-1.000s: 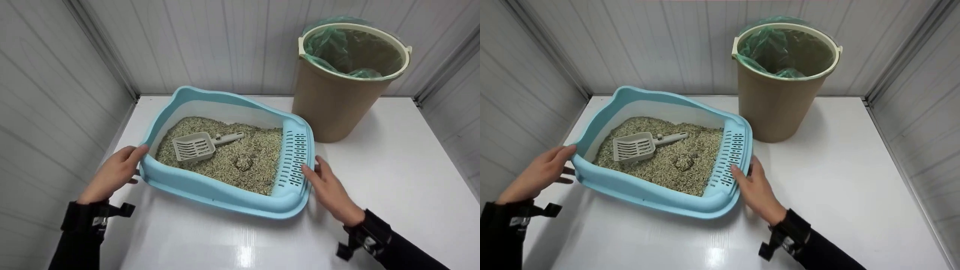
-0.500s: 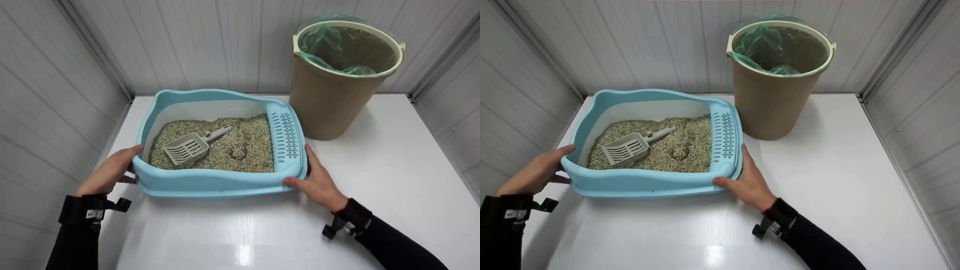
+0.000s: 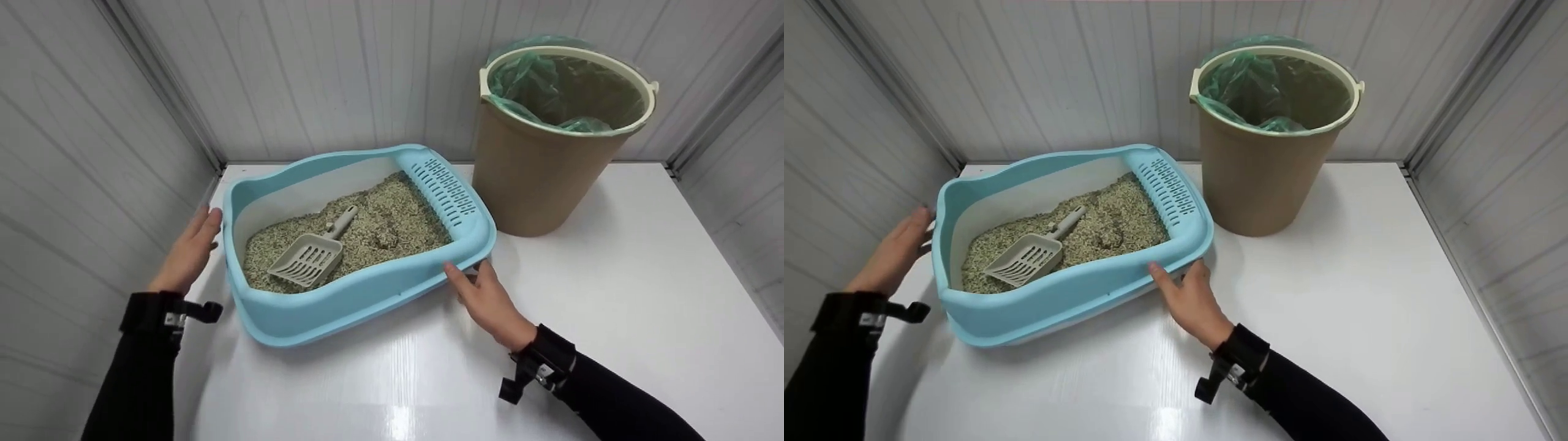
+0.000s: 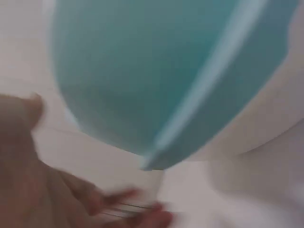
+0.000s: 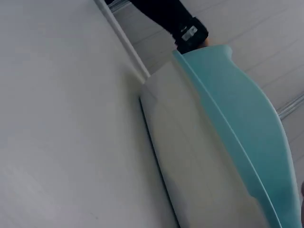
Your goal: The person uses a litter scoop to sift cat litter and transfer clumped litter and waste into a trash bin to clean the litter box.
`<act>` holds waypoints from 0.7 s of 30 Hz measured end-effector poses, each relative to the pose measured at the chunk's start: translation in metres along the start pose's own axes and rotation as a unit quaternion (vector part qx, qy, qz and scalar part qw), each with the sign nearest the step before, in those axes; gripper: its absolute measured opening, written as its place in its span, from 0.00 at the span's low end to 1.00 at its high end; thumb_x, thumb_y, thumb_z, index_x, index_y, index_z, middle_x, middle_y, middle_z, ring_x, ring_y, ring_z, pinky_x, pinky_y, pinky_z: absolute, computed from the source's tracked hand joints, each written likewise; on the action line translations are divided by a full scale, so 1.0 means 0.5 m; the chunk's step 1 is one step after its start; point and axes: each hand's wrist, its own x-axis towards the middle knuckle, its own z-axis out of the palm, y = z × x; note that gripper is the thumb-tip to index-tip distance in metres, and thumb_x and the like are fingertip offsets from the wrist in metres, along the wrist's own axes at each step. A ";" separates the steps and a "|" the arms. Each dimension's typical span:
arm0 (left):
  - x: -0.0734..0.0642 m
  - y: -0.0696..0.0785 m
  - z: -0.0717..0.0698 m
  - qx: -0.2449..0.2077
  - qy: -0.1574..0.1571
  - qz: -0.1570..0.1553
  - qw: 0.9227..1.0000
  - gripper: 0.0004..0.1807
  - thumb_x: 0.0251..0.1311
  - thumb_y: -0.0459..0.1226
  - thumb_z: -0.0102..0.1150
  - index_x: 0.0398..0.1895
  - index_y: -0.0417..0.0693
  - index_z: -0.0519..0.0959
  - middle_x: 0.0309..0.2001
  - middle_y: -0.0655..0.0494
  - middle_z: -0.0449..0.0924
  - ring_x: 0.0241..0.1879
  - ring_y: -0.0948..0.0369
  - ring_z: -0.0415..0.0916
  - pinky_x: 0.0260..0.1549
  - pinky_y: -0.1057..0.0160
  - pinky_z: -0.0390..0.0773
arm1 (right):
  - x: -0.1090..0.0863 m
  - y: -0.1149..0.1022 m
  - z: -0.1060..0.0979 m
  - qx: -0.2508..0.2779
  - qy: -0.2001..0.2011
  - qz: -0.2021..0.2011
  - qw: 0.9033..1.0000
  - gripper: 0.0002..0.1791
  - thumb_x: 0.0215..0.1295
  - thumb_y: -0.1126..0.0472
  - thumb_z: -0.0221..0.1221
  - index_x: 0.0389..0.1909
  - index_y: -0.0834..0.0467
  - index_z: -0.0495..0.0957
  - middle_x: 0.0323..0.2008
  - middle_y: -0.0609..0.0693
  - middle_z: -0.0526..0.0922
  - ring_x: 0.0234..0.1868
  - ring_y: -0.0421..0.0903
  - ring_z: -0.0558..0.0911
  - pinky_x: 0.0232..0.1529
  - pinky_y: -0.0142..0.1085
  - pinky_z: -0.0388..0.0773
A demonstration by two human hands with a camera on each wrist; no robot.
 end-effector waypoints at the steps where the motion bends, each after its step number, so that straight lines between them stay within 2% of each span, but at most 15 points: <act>1: 0.017 -0.006 0.004 -0.011 0.006 0.020 1.000 0.47 0.87 0.66 0.33 0.93 0.51 0.34 0.91 0.42 0.36 0.89 0.39 0.38 0.85 0.34 0.47 | 0.002 -0.004 0.004 0.010 0.004 0.011 1.000 0.43 0.88 0.40 0.57 0.86 0.57 0.49 0.76 0.60 0.65 0.77 0.58 0.71 0.73 0.59 0.75; 2: 0.030 -0.012 0.009 -0.021 0.008 0.036 0.999 0.45 0.88 0.64 0.34 0.93 0.54 0.35 0.92 0.46 0.34 0.89 0.42 0.34 0.86 0.34 0.41 | 0.003 -0.007 0.007 0.015 0.006 0.022 1.000 0.42 0.88 0.39 0.56 0.85 0.58 0.50 0.72 0.61 0.67 0.74 0.58 0.72 0.71 0.59 0.76; 4: 0.044 -0.019 0.016 -0.044 0.006 0.064 0.997 0.43 0.89 0.62 0.37 0.94 0.56 0.39 0.92 0.46 0.41 0.90 0.44 0.36 0.86 0.35 0.40 | 0.009 -0.012 0.009 0.013 0.012 0.042 0.999 0.42 0.88 0.38 0.55 0.84 0.59 0.49 0.66 0.62 0.67 0.70 0.59 0.74 0.69 0.57 0.77; 7: 0.042 -0.019 0.021 -0.072 -0.001 0.092 0.993 0.41 0.90 0.59 0.41 0.94 0.54 0.46 0.89 0.43 0.52 0.87 0.43 0.48 0.85 0.36 0.48 | 0.033 -0.017 0.000 -0.005 0.025 0.064 0.998 0.47 0.88 0.34 0.52 0.86 0.62 0.46 0.72 0.67 0.65 0.69 0.62 0.76 0.69 0.54 0.77; 10: 0.014 -0.011 0.017 -0.052 -0.014 0.115 0.992 0.39 0.90 0.57 0.44 0.92 0.51 0.52 0.86 0.42 0.59 0.83 0.45 0.57 0.82 0.38 0.57 | 0.071 -0.021 -0.023 -0.006 0.046 0.089 0.995 0.53 0.85 0.27 0.48 0.88 0.64 0.46 0.82 0.67 0.59 0.73 0.65 0.76 0.74 0.55 0.76; 12: -0.015 -0.007 0.011 -0.027 -0.036 0.127 0.991 0.37 0.90 0.56 0.44 0.91 0.50 0.56 0.85 0.43 0.61 0.81 0.50 0.61 0.80 0.42 0.62 | 0.091 -0.025 -0.040 0.005 0.060 0.097 0.993 0.56 0.83 0.24 0.47 0.88 0.64 0.48 0.85 0.66 0.57 0.76 0.64 0.73 0.77 0.55 0.74; 16: -0.074 -0.010 -0.013 -0.003 -0.097 0.144 0.985 0.29 0.93 0.49 0.42 0.87 0.46 0.65 0.82 0.44 0.67 0.76 0.62 0.72 0.72 0.57 0.76 | 0.086 -0.030 -0.044 0.015 0.059 0.100 0.993 0.56 0.84 0.24 0.46 0.90 0.63 0.46 0.87 0.65 0.55 0.80 0.64 0.70 0.79 0.56 0.71; 18: -0.083 -0.011 -0.027 -0.009 -0.106 0.143 0.984 0.28 0.94 0.48 0.39 0.83 0.42 0.71 0.78 0.41 0.74 0.70 0.63 0.79 0.65 0.61 0.83 | 0.069 -0.033 -0.027 0.027 0.042 0.091 0.995 0.52 0.86 0.29 0.48 0.89 0.63 0.48 0.86 0.65 0.57 0.80 0.63 0.69 0.78 0.57 0.71; 21: -0.061 -0.006 -0.032 -0.011 -0.087 0.130 0.988 0.33 0.93 0.54 0.35 0.82 0.41 0.71 0.76 0.40 0.77 0.67 0.59 0.83 0.61 0.62 0.86 | 0.047 -0.042 0.005 0.060 0.026 0.069 0.995 0.47 0.87 0.35 0.54 0.86 0.63 0.51 0.83 0.65 0.61 0.81 0.63 0.68 0.77 0.59 0.72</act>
